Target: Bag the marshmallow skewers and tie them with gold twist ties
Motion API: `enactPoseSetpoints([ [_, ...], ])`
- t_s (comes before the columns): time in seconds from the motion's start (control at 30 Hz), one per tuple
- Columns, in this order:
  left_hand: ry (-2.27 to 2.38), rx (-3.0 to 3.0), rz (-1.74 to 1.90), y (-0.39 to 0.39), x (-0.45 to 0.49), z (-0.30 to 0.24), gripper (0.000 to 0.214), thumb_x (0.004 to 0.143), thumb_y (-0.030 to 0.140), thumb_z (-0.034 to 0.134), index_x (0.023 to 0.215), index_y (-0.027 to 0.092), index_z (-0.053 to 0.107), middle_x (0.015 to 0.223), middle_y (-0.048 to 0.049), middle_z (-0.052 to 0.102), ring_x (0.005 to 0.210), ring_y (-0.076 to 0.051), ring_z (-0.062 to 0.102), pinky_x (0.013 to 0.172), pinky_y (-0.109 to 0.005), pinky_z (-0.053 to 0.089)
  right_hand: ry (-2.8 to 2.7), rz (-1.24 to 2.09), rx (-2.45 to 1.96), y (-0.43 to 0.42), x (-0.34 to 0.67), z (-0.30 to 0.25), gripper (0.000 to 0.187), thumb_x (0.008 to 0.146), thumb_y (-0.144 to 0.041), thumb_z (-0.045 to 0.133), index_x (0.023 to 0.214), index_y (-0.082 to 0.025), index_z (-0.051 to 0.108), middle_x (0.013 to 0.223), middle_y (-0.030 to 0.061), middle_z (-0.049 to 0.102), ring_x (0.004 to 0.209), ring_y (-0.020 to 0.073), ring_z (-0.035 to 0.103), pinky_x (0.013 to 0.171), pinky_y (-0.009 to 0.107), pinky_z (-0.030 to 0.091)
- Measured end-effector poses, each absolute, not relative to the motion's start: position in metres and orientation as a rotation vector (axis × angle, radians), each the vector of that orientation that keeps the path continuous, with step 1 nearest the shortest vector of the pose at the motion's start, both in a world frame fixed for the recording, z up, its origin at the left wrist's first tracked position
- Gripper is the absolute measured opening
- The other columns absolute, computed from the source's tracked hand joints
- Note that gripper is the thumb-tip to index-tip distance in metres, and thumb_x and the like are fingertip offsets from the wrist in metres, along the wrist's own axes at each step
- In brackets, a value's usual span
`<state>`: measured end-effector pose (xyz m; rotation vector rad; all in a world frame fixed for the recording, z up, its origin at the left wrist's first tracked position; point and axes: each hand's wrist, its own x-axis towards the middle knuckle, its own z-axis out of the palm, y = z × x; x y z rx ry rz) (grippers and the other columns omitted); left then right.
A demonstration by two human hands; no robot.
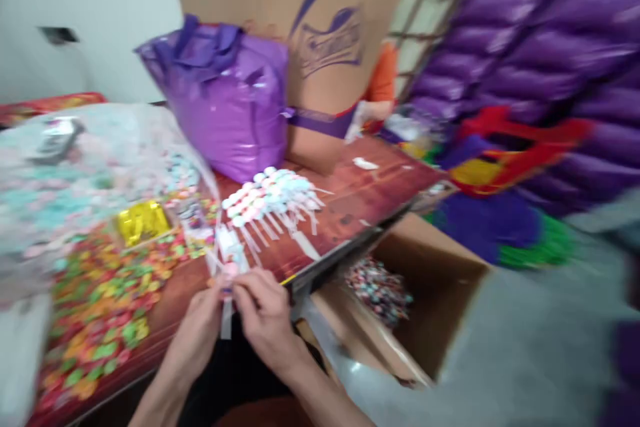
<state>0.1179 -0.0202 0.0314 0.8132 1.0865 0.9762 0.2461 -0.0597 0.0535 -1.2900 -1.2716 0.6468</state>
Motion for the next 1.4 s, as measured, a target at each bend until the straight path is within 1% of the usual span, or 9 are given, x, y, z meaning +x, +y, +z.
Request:
enactPoseSetpoints([
  [0.07, 0.997, 0.976, 0.827, -0.02, 0.124, 0.029, 0.035, 0.076, 0.046, 0.073, 0.065, 0.014, 0.069, 0.071, -0.0047, 0.065, 0.076, -0.018, 0.058, 0.077, -0.03, 0.046, -1.107, 0.874, -1.289, -0.068, 0.249, 0.041, 0.023, 0.095, -0.032, 0.055, 0.087, -0.02, 0.072, 0.079, 0.0043, 0.065, 0.073, 0.0167, 0.059, 0.068, 0.027, 0.046],
  [0.2, 1.103, 1.163, 0.924, -0.024, 0.142, 0.023, 0.018, 0.076, 0.031, 0.072, 0.067, 0.016, 0.068, 0.073, -0.0012, 0.058, 0.07, -0.015, 0.053, 0.068, -0.026, 0.042, -0.808, 1.191, -1.354, -0.091, 0.249, 0.012, 0.028, 0.086, -0.045, 0.068, 0.089, -0.018, 0.073, 0.062, -0.0004, 0.058, 0.049, 0.0097, 0.043, 0.047, 0.022, 0.035],
  [0.33, 0.994, 1.479, 0.864, -0.013, 0.153, 0.018, 0.011, 0.083, 0.025, 0.066, 0.074, 0.019, 0.067, 0.08, -0.0024, 0.062, 0.075, -0.016, 0.057, 0.071, -0.027, 0.044, -0.343, 1.082, -1.227, -0.11, 0.272, -0.009, 0.027, 0.076, -0.043, 0.08, 0.076, -0.018, 0.07, 0.059, -0.004, 0.049, 0.049, 0.0057, 0.036, 0.046, 0.018, 0.033],
  [0.53, 1.513, 1.98, 0.868, 0.045, 0.127, 0.011, 0.013, 0.087, 0.017, 0.058, 0.097, 0.018, 0.067, 0.1, -0.0087, 0.061, 0.087, -0.022, 0.061, 0.079, -0.035, 0.047, 0.042, 0.867, -1.154, -0.117, 0.341, -0.025, 0.041, 0.062, -0.047, 0.086, 0.088, -0.017, 0.076, 0.073, 0.0008, 0.06, 0.05, 0.0057, 0.038, 0.044, 0.019, 0.037],
  [0.8, 1.867, 2.085, 0.913, 0.071, 0.1, 0.008, 0.02, 0.093, 0.023, 0.053, 0.107, 0.017, 0.066, 0.107, -0.0116, 0.063, 0.09, -0.024, 0.065, 0.078, -0.033, 0.051, -0.798, 0.818, -1.453, -0.072, 0.268, -0.005, 0.022, 0.088, -0.04, 0.065, 0.088, -0.019, 0.071, 0.065, -0.0003, 0.06, 0.059, 0.0122, 0.053, 0.056, 0.022, 0.043],
  [0.93, 2.068, 2.153, 0.669, 0.095, 0.106, 0.013, 0.029, 0.094, 0.023, 0.052, 0.119, 0.015, 0.064, 0.117, -0.0157, 0.062, 0.087, -0.025, 0.067, 0.069, -0.033, 0.05, -1.234, 0.831, -1.385, -0.046, 0.229, 0.012, 0.02, 0.094, -0.03, 0.055, 0.088, -0.018, 0.069, 0.069, 0.0002, 0.062, 0.063, 0.0134, 0.059, 0.063, 0.023, 0.046],
  [1.07, 2.06, 2.147, 0.555, 0.112, 0.108, 0.011, 0.02, 0.092, 0.018, 0.051, 0.098, 0.015, 0.071, 0.102, -0.0122, 0.066, 0.082, -0.023, 0.065, 0.066, -0.03, 0.046, -1.385, 0.775, -1.3, -0.035, 0.214, 0.016, 0.019, 0.096, -0.024, 0.051, 0.088, -0.018, 0.068, 0.073, 0.0011, 0.065, 0.065, 0.013, 0.06, 0.066, 0.023, 0.046],
  [1.27, 1.666, 1.964, 1.177, 0.095, 0.103, 0.011, 0.014, 0.088, 0.02, 0.058, 0.08, 0.018, 0.07, 0.079, -0.0047, 0.065, 0.076, -0.019, 0.061, 0.072, -0.029, 0.045, -1.091, 0.891, -1.366, -0.019, 0.213, 0.006, 0.02, 0.094, -0.033, 0.056, 0.095, -0.018, 0.068, 0.077, 0.0024, 0.066, 0.068, 0.0141, 0.059, 0.065, 0.025, 0.047],
  [1.4, 1.436, 1.787, 1.256, 0.061, 0.106, 0.019, 0.014, 0.088, 0.026, 0.06, 0.08, 0.02, 0.07, 0.079, -0.0029, 0.065, 0.074, -0.017, 0.06, 0.072, -0.028, 0.045, -0.71, 1.137, -1.244, 0.007, 0.208, 0.003, 0.032, 0.082, -0.043, 0.068, 0.1, -0.016, 0.068, 0.079, 0.0024, 0.066, 0.061, 0.0129, 0.054, 0.052, 0.023, 0.042],
])
